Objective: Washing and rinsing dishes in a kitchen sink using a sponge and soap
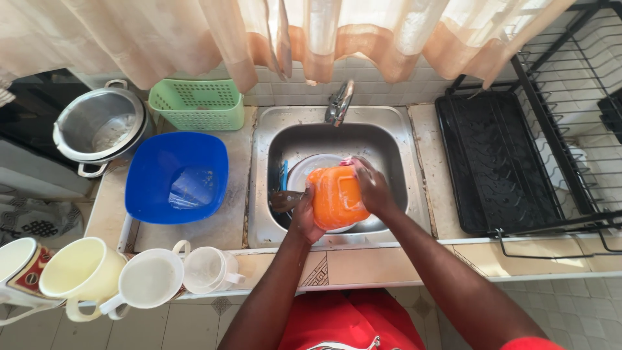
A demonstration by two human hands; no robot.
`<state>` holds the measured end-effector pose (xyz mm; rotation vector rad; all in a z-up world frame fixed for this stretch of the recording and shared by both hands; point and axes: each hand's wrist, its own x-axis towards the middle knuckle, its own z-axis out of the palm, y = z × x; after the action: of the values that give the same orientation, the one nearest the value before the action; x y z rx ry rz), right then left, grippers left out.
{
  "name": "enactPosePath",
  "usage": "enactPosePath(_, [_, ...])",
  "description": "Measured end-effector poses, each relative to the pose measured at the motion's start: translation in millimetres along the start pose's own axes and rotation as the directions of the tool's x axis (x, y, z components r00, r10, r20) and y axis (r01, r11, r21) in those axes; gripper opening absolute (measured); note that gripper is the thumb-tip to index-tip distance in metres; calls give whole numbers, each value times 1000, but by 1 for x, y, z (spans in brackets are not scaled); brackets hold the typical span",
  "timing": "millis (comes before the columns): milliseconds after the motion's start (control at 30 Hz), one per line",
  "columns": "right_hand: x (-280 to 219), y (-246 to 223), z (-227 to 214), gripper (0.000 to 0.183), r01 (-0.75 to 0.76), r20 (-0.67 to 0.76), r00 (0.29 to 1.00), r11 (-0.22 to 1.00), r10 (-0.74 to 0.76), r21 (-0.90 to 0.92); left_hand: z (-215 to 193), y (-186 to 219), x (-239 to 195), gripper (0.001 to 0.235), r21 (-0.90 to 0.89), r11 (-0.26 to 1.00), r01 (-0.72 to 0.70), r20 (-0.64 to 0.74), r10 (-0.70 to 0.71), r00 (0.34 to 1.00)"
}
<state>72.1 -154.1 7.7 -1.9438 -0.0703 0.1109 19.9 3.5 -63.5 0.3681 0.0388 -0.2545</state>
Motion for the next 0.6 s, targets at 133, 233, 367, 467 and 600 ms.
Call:
enactPosePath(133, [-28, 1, 16, 50, 184, -5, 983, 976, -184, 119, 43, 17, -10, 55, -63, 998, -26, 1, 26, 1000])
enactPosePath(233, [-35, 24, 26, 54, 454, -69, 889, 891, -452, 7, 59, 22, -12, 55, -98, 994, -58, -58, 52, 997])
enactPosePath(367, [-49, 16, 38, 55, 569, -38, 776, 726, -629, -385, 27, 15, 1, 59, -104, 994, -34, -71, 27, 997])
enactPosePath(467, [-62, -1, 47, 60, 501, 70, 830, 682, -554, -533, 37, 16, -4, 58, -108, 994, -18, -78, 9, 997])
enactPosePath(600, [-58, -25, 55, 61, 435, 122, 868, 619, -482, -654, 24, 16, 2, 54, -79, 997, 25, -2, -26, 1000])
